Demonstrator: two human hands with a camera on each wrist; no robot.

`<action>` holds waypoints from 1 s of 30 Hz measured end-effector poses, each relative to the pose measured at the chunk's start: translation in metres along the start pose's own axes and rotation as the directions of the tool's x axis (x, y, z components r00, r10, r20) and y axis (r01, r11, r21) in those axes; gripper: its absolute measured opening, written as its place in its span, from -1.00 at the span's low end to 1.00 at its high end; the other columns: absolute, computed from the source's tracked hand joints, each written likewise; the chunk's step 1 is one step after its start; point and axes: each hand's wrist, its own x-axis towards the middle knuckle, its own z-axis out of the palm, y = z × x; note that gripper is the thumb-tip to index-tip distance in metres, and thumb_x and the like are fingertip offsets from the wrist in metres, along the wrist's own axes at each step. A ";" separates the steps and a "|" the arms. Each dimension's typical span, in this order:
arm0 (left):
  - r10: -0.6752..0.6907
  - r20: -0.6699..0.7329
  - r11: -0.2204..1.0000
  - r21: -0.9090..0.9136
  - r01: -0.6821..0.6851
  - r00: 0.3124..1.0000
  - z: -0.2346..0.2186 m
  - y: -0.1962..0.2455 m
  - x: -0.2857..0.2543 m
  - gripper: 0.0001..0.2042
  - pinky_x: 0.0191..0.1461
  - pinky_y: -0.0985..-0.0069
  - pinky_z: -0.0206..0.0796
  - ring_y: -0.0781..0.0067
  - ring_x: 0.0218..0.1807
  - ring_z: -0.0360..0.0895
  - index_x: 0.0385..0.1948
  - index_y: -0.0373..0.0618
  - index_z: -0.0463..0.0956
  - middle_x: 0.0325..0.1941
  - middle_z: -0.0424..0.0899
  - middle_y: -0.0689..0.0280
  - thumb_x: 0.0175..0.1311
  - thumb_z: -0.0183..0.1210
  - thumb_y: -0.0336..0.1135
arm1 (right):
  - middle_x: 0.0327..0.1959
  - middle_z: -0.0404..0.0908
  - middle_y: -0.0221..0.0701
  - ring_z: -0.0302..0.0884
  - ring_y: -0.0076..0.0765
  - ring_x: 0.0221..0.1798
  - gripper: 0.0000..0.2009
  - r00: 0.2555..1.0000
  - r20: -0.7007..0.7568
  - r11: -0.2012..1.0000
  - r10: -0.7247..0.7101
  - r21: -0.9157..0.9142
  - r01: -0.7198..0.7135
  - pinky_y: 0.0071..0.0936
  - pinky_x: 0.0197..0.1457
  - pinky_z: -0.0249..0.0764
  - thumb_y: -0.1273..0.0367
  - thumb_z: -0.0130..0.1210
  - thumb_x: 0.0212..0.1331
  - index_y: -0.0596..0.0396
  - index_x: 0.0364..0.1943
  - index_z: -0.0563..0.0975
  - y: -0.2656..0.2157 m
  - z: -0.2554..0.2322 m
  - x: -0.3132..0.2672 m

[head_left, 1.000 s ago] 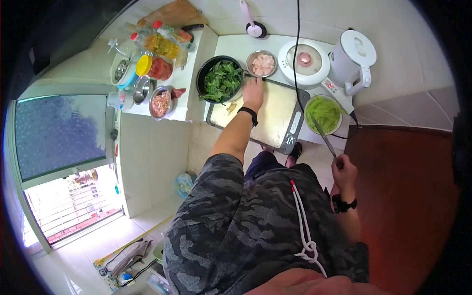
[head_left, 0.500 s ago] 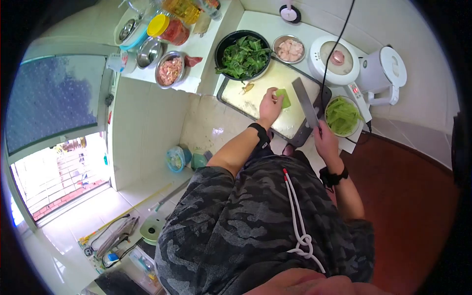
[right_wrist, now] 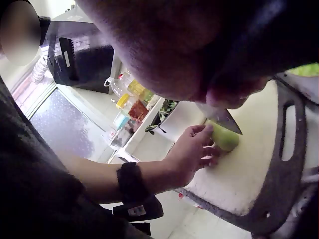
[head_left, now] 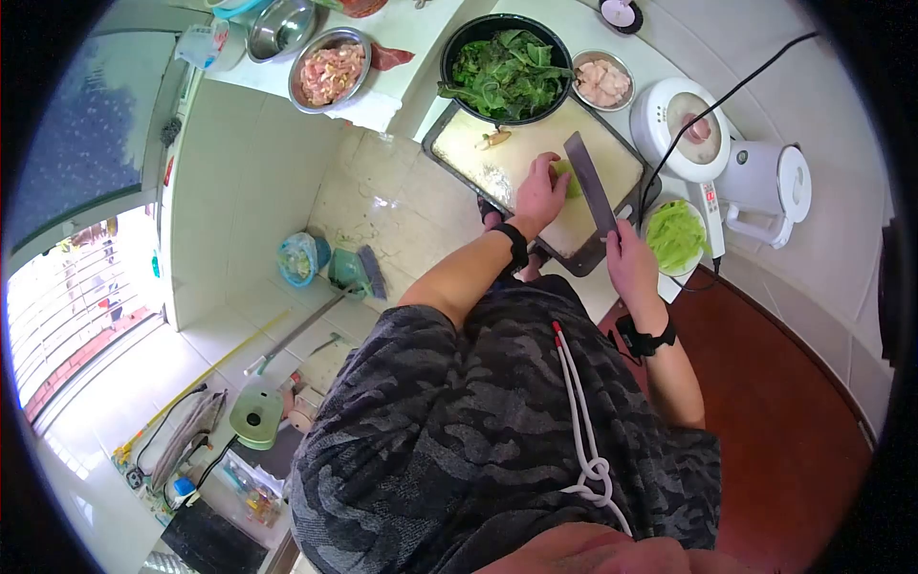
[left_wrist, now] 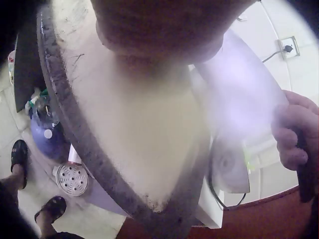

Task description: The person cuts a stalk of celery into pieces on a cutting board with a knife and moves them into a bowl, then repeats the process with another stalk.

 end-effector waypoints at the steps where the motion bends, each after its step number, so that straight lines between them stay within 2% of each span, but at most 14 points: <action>1: -0.003 -0.001 1.000 -0.007 0.003 1.000 -0.001 0.002 0.000 -0.65 -0.27 0.36 0.37 0.28 -0.39 0.48 0.03 -0.12 0.32 -0.36 0.47 0.19 0.26 0.18 -0.32 | -0.49 0.57 -0.02 0.54 0.23 -0.38 -0.82 1.000 -0.004 1.000 -0.020 -0.021 0.020 0.09 -0.34 0.40 0.31 -0.07 0.32 0.07 -0.14 0.45 -0.002 -0.002 -0.001; 5: -0.012 0.027 0.999 -0.031 0.012 1.000 -0.004 0.002 0.001 -0.67 -0.25 0.38 0.38 0.28 -0.38 0.49 0.02 -0.08 0.34 -0.32 0.45 0.19 0.25 0.18 -0.33 | -0.48 0.57 0.01 0.55 0.24 -0.39 -0.81 0.999 0.042 0.991 -0.017 -0.132 0.023 0.09 -0.34 0.42 0.32 -0.08 0.32 0.09 -0.12 0.45 -0.009 -0.011 -0.001; 7: 0.028 0.010 0.998 -0.047 -0.028 1.000 -0.005 0.001 0.001 -0.68 -0.24 0.39 0.39 0.28 -0.38 0.49 0.00 -0.06 0.37 -0.30 0.44 0.21 0.23 0.19 -0.34 | -0.48 0.57 0.01 0.55 0.24 -0.39 -0.81 0.998 0.050 0.987 -0.032 -0.156 0.039 0.09 -0.34 0.43 0.32 -0.08 0.32 0.12 -0.13 0.45 -0.010 -0.014 0.000; 11: 0.006 0.025 0.996 -0.092 -0.004 1.000 -0.006 -0.002 0.003 -0.68 -0.24 0.38 0.39 0.28 -0.37 0.49 0.00 -0.05 0.38 -0.28 0.44 0.21 0.23 0.19 -0.34 | -0.51 0.57 0.01 0.54 0.25 -0.42 -0.81 0.994 0.056 0.976 -0.090 -0.192 0.099 0.09 -0.35 0.44 0.33 -0.07 0.32 0.19 -0.18 0.45 -0.006 -0.009 0.008; 15: -0.020 0.048 0.994 -0.108 0.025 0.999 -0.008 -0.001 0.005 -0.68 -0.23 0.38 0.41 0.27 -0.37 0.50 0.00 -0.06 0.39 -0.26 0.44 0.19 0.22 0.19 -0.34 | -0.53 0.56 0.02 0.54 0.24 -0.43 -0.80 0.992 0.092 0.972 -0.085 -0.213 0.103 0.09 -0.35 0.44 0.33 -0.07 0.32 0.23 -0.21 0.44 -0.005 0.001 0.015; 23: 0.011 0.056 0.992 -0.130 -0.004 0.998 -0.009 -0.009 0.006 -0.67 -0.23 0.37 0.41 0.27 -0.38 0.50 -0.02 -0.10 0.40 -0.27 0.46 0.18 0.19 0.22 -0.35 | -0.57 0.55 0.03 0.55 0.24 -0.46 -0.80 0.997 0.051 0.983 -0.056 -0.171 0.064 0.09 -0.41 0.43 0.33 -0.07 0.33 0.24 -0.24 0.41 0.000 0.035 0.026; 28: 0.060 0.040 0.983 -0.175 -0.052 0.997 -0.009 -0.015 0.009 -0.68 -0.25 0.38 0.41 0.27 -0.40 0.50 -0.03 -0.11 0.41 -0.36 0.47 0.19 0.17 0.22 -0.39 | -0.55 0.57 0.01 0.57 0.22 -0.45 -0.80 0.998 0.031 0.984 -0.051 -0.167 0.055 0.07 -0.39 0.46 0.32 -0.09 0.33 0.21 -0.27 0.39 0.009 0.073 0.045; 30: 0.071 0.046 0.989 -0.135 -0.065 0.996 -0.009 -0.015 0.008 -0.67 -0.24 0.36 0.41 0.23 -0.39 0.52 -0.02 -0.10 0.41 -0.36 0.51 0.18 0.18 0.21 -0.36 | -0.53 0.58 0.01 0.57 0.21 -0.44 -0.80 0.999 0.016 0.985 -0.052 -0.163 0.054 0.07 -0.37 0.46 0.31 -0.10 0.33 0.20 -0.28 0.39 0.009 0.085 0.051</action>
